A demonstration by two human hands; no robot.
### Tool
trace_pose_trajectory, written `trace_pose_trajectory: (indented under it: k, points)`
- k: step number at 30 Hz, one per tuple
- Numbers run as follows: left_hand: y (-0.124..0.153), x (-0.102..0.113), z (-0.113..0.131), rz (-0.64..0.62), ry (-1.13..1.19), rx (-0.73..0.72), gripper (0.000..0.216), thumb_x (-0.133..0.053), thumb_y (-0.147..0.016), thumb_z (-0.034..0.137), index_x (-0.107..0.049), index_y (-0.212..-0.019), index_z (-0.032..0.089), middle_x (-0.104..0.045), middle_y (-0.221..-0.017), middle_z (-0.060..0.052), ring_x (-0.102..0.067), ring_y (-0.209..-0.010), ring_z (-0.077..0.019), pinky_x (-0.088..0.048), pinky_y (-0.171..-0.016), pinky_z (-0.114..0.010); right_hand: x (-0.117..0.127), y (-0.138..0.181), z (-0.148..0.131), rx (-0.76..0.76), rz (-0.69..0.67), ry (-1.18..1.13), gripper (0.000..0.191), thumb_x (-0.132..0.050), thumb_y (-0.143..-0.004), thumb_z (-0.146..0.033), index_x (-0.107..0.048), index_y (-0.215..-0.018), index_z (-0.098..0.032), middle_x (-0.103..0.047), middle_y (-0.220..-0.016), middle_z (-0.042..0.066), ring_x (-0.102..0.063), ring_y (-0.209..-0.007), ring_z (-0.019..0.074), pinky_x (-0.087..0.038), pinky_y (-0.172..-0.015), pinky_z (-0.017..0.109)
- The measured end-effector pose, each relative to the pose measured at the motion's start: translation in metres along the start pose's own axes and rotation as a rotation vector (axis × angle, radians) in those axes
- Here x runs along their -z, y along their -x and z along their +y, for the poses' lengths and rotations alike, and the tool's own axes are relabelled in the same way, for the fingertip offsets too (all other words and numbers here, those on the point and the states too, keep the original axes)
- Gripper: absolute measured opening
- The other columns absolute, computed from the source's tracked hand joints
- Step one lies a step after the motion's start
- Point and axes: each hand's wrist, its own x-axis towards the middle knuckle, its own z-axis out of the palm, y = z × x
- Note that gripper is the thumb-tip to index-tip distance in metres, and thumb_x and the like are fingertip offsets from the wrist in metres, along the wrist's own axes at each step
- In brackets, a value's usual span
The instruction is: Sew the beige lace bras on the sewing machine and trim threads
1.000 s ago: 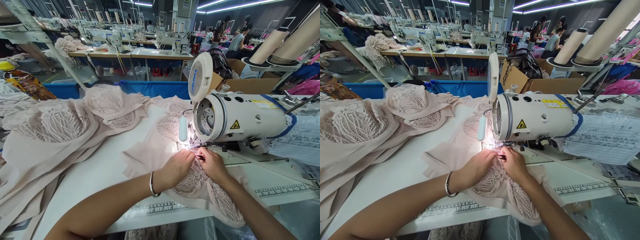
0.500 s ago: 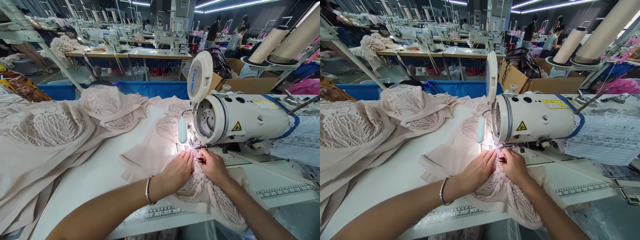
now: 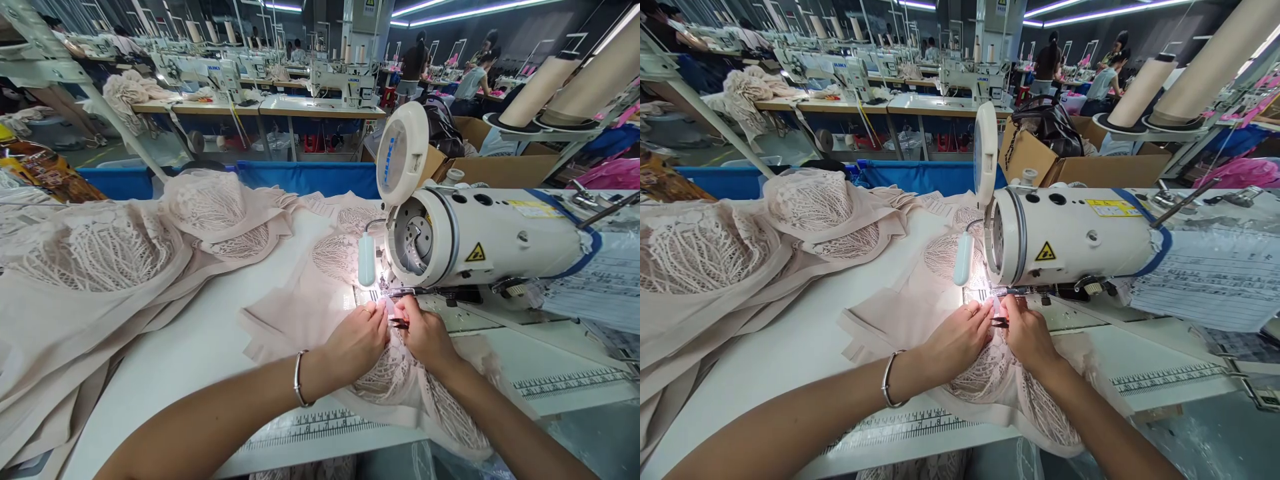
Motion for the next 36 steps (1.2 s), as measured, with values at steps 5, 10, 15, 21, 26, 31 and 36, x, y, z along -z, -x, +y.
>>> trace_pose_trajectory:
  k: [5,10,15,21,26,31,36]
  points:
    - [-0.001,0.001,-0.005,0.059,0.128,0.028,0.025,-0.039,-0.103,0.018,-0.062,-0.106,0.009,-0.065,-0.113,-0.017,-0.060,-0.101,-0.0256,-0.049,-0.078,-0.037,0.004,-0.001,-0.004,0.165,0.085,0.038,0.023,-0.040,-0.098,-0.013,-0.063,-0.101,-0.014,-0.071,-0.071,0.005,-0.066,-0.060,0.0172,-0.047,-0.059,0.027]
    - [0.000,-0.001,-0.009,0.056,0.194,0.085,0.029,-0.044,-0.102,0.028,-0.057,-0.119,0.008,-0.063,-0.121,-0.016,-0.057,-0.097,-0.0266,-0.049,-0.081,-0.039,0.007,-0.001,-0.004,0.272,0.164,0.027,0.030,-0.041,-0.094,-0.007,-0.065,-0.110,-0.011,-0.077,-0.091,0.008,-0.072,-0.075,0.0183,-0.055,-0.068,0.027]
    - [0.004,0.000,-0.011,0.059,0.193,0.101,0.035,-0.047,-0.101,0.031,-0.055,-0.126,0.007,-0.062,-0.126,-0.016,-0.055,-0.105,-0.0281,-0.047,-0.089,-0.041,0.003,0.002,-0.003,0.258,0.126,0.101,0.037,-0.042,-0.092,-0.007,-0.067,-0.119,-0.006,-0.075,-0.087,0.007,-0.071,-0.069,0.0189,-0.057,-0.065,0.030]
    - [0.005,-0.001,-0.013,0.077,0.112,0.094,0.042,-0.047,-0.101,0.036,-0.054,-0.130,0.006,-0.061,-0.131,-0.016,-0.055,-0.111,-0.0294,-0.040,-0.098,-0.045,0.000,0.005,-0.003,0.215,0.087,0.147,0.040,-0.043,-0.090,-0.010,-0.068,-0.122,-0.007,-0.075,-0.086,0.006,-0.071,-0.070,0.0191,-0.055,-0.063,0.029]
    - [0.005,-0.004,-0.014,0.090,0.091,0.089,0.043,-0.046,-0.102,0.035,-0.054,-0.132,0.006,-0.061,-0.133,-0.015,-0.054,-0.114,-0.0293,-0.035,-0.103,-0.046,0.000,0.004,-0.004,0.214,0.102,0.168,0.043,-0.042,-0.088,-0.009,-0.069,-0.121,-0.007,-0.075,-0.086,0.006,-0.071,-0.068,0.0193,-0.055,-0.062,0.030]
    - [0.005,-0.003,-0.015,0.076,0.097,0.074,0.041,-0.042,-0.103,0.034,-0.056,-0.130,0.006,-0.061,-0.135,-0.014,-0.054,-0.111,-0.0282,-0.035,-0.101,-0.046,0.001,0.004,-0.004,0.210,0.109,0.167,0.042,-0.042,-0.088,-0.009,-0.069,-0.121,-0.008,-0.077,-0.090,0.006,-0.072,-0.071,0.0193,-0.055,-0.063,0.029]
    - [0.005,-0.004,-0.016,0.071,0.110,0.071,0.040,-0.039,-0.105,0.032,-0.055,-0.130,0.006,-0.061,-0.136,-0.013,-0.054,-0.114,-0.0266,-0.034,-0.103,-0.048,-0.003,0.006,-0.003,0.202,0.122,0.161,0.040,-0.043,-0.089,-0.009,-0.070,-0.119,-0.009,-0.077,-0.091,0.006,-0.072,-0.071,0.0194,-0.056,-0.063,0.030]
